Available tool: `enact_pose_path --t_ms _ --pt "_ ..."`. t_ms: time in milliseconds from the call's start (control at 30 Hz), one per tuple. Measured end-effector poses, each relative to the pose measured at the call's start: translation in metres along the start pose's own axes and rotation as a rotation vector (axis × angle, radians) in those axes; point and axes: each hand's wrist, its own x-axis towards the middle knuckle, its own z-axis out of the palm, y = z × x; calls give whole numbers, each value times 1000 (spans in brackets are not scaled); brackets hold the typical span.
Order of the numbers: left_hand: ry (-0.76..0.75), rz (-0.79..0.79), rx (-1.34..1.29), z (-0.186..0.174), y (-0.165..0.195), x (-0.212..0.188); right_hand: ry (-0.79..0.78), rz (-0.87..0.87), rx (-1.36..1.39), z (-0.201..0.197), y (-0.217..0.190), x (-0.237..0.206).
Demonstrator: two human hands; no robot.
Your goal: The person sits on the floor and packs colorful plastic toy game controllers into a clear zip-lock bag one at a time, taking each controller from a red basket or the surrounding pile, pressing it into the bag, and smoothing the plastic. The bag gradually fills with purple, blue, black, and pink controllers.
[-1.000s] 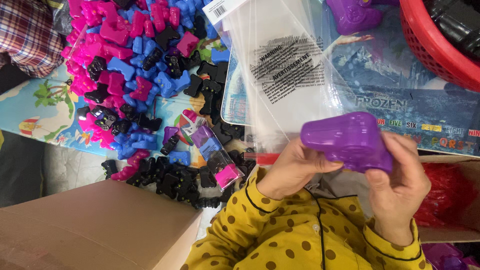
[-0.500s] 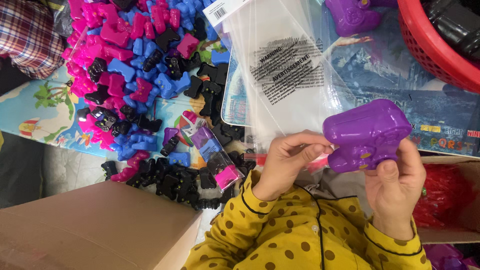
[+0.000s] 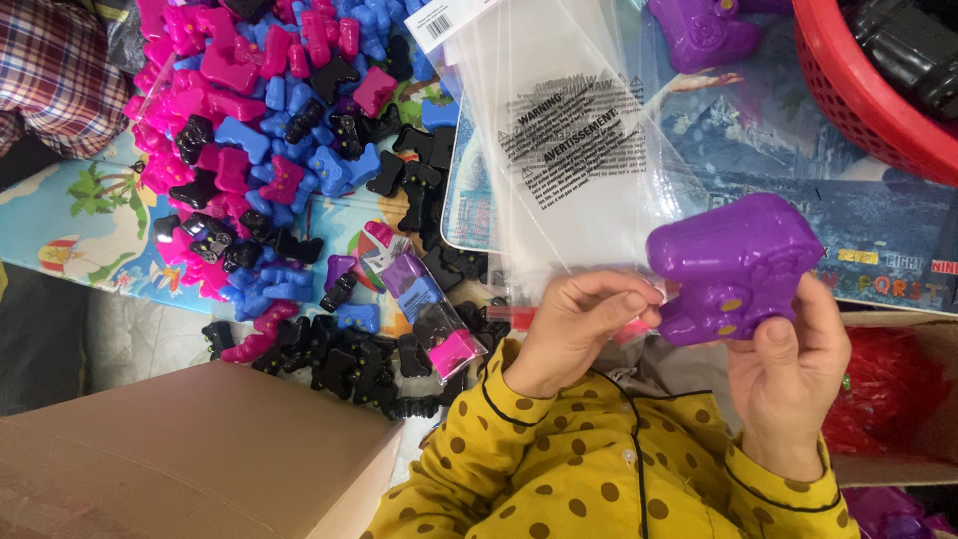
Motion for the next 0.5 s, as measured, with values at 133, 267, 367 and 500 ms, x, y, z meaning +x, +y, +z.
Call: enact_pose_path --t_ms 133,267,367,500 --pt "61 0 171 2 2 -3 19 31 -40 8 -3 4" --pt "108 241 407 11 4 -1 19 46 -63 16 -8 6" --pt "135 511 733 21 10 -2 27 20 -107 22 -9 10" --pt "138 676 979 34 19 -6 64 -2 -140 29 -10 10"
